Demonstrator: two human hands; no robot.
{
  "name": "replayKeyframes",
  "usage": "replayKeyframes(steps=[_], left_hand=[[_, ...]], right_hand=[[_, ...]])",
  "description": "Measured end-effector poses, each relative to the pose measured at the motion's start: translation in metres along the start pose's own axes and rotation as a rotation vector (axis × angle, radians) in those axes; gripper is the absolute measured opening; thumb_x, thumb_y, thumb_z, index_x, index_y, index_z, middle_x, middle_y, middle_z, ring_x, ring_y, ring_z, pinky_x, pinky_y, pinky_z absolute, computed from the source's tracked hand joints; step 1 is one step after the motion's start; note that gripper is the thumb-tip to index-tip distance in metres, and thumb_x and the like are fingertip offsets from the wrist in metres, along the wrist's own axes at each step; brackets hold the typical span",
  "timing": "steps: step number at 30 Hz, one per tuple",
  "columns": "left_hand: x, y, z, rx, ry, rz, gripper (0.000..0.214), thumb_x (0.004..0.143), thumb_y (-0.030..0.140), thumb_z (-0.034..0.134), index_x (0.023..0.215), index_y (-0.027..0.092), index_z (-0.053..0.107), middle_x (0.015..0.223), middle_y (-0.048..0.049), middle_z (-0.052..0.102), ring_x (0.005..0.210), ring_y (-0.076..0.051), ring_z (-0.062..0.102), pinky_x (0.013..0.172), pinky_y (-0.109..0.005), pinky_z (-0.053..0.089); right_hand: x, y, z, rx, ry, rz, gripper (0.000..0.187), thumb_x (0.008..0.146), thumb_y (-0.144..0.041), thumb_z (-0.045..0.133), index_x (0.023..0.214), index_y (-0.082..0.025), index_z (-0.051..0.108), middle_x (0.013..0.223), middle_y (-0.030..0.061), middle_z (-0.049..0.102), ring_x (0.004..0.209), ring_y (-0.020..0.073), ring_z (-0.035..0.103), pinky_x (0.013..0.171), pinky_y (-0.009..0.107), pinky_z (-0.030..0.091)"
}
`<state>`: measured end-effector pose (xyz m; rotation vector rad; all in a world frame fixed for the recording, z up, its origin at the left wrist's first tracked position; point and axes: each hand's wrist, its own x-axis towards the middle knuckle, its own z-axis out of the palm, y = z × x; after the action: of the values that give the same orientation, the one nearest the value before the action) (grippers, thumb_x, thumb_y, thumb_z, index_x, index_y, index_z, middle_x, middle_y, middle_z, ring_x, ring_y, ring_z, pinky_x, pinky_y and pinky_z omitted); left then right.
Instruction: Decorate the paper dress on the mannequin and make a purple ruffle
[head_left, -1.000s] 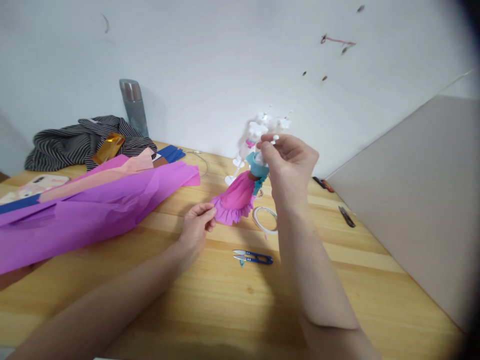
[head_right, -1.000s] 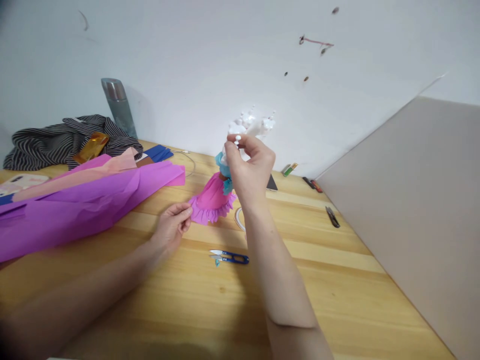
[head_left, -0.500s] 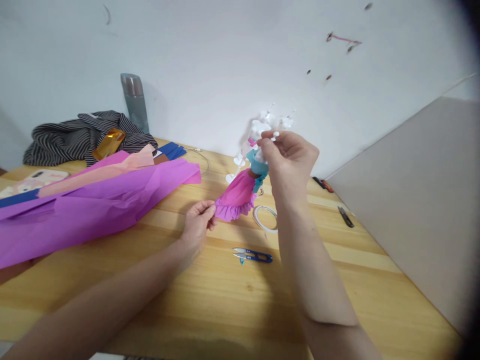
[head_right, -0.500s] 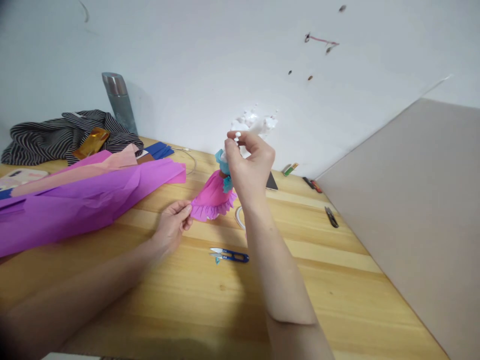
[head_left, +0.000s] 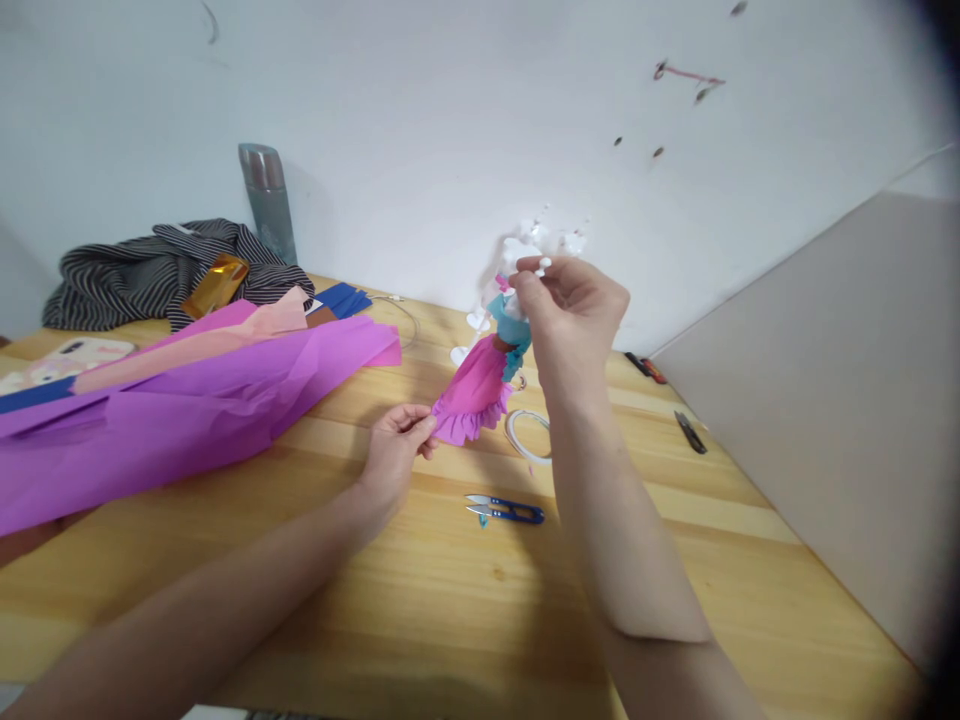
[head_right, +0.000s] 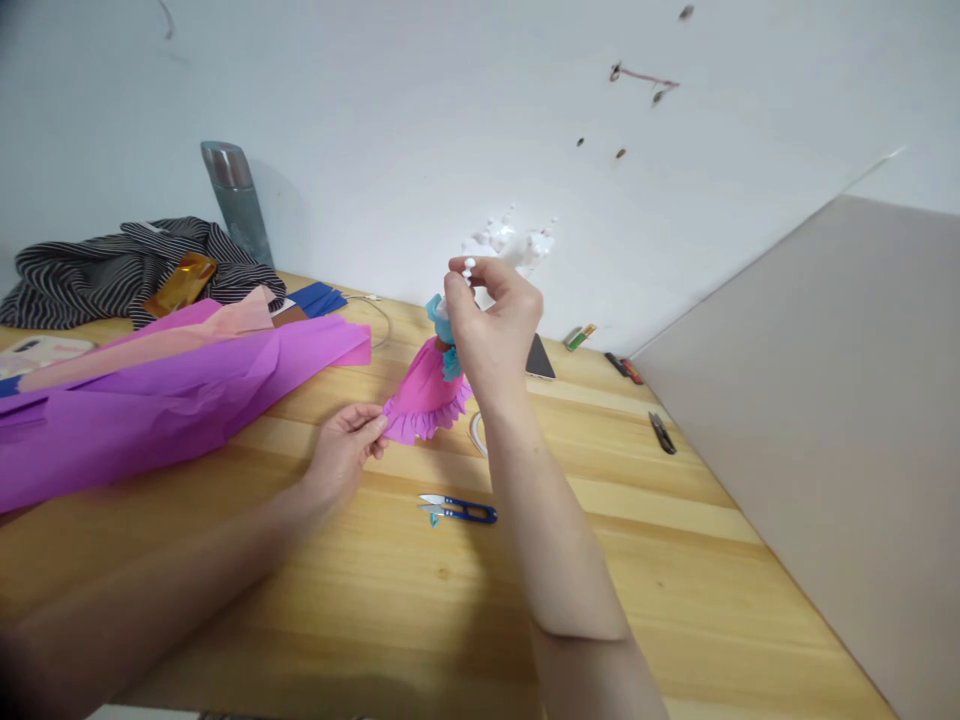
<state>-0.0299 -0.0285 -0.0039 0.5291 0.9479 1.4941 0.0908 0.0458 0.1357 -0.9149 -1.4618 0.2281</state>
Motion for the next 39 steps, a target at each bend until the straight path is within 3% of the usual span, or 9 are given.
replayKeyframes(steps=[6,14,18,24,29,33,36,39], left_hand=[[0.005,0.000,-0.003,0.005,0.008,0.019,0.032,0.053,0.028,0.080,0.076,0.013,0.063,0.058,0.0018,0.064,0.045,-0.008,0.055,0.045,-0.020,0.042],[0.014,0.007,-0.010,0.029,-0.004,0.032,0.029,0.065,0.032,0.073,0.084,0.014,0.062,0.057,0.0019,0.062,0.040,-0.008,0.049,0.038,-0.019,0.032],[0.029,0.030,-0.018,0.046,0.020,0.097,0.024,0.068,0.026,0.071,0.086,0.013,0.062,0.059,0.0027,0.062,0.041,-0.006,0.048,0.040,-0.017,0.032],[0.034,0.079,-0.018,0.060,-0.038,0.120,0.022,0.068,0.022,0.066,0.087,0.010,0.062,0.059,0.0019,0.059,0.044,-0.006,0.048,0.042,-0.016,0.033],[0.012,0.106,-0.004,0.063,-0.192,0.070,0.026,0.070,0.033,0.068,0.082,0.011,0.063,0.060,0.0005,0.059,0.043,-0.006,0.047,0.040,-0.017,0.033],[0.005,0.122,-0.004,0.150,-0.257,0.148,0.032,0.068,0.043,0.072,0.077,0.012,0.067,0.060,-0.0007,0.061,0.044,-0.007,0.049,0.040,-0.018,0.034],[0.013,0.139,-0.005,0.268,-0.261,0.207,0.035,0.060,0.044,0.080,0.073,0.013,0.070,0.062,-0.0024,0.063,0.050,-0.009,0.053,0.045,-0.018,0.037],[0.026,0.153,-0.002,0.428,-0.301,0.283,0.034,0.057,0.045,0.082,0.072,0.015,0.073,0.073,-0.0062,0.070,0.067,-0.014,0.060,0.059,-0.022,0.046]], right_hand=[[0.000,0.001,0.000,-0.015,0.000,-0.005,0.011,0.078,-0.024,0.059,0.081,-0.019,0.068,0.080,0.0023,0.067,0.076,0.0148,0.062,0.074,0.032,0.050],[0.007,0.004,-0.001,0.101,-0.077,0.074,0.010,0.076,-0.024,0.062,0.081,-0.019,0.069,0.076,0.0009,0.066,0.074,0.0144,0.063,0.069,0.031,0.051],[0.018,-0.001,-0.007,0.312,-0.186,0.169,0.007,0.072,-0.023,0.067,0.077,-0.018,0.070,0.071,0.0005,0.067,0.065,0.0131,0.063,0.063,0.030,0.050],[0.035,-0.001,-0.016,0.610,-0.452,0.283,0.015,0.064,-0.028,0.076,0.077,-0.020,0.073,0.074,0.0013,0.071,0.077,0.0178,0.067,0.073,0.035,0.054],[0.035,-0.010,-0.014,0.613,-0.476,0.221,0.013,0.063,-0.026,0.078,0.075,-0.024,0.075,0.076,0.0009,0.073,0.081,0.0191,0.068,0.076,0.037,0.053],[0.034,-0.016,-0.017,0.585,-0.457,0.131,0.013,0.065,-0.027,0.078,0.078,-0.025,0.076,0.083,0.0019,0.074,0.082,0.0195,0.068,0.078,0.038,0.053],[0.041,-0.014,-0.020,0.614,-0.422,0.192,0.015,0.062,-0.029,0.080,0.075,-0.024,0.076,0.077,0.0011,0.074,0.079,0.0188,0.068,0.076,0.036,0.052],[0.050,-0.011,-0.019,0.628,-0.546,0.352,0.021,0.058,-0.031,0.083,0.073,-0.020,0.075,0.072,0.0020,0.073,0.074,0.0165,0.066,0.073,0.032,0.050]])
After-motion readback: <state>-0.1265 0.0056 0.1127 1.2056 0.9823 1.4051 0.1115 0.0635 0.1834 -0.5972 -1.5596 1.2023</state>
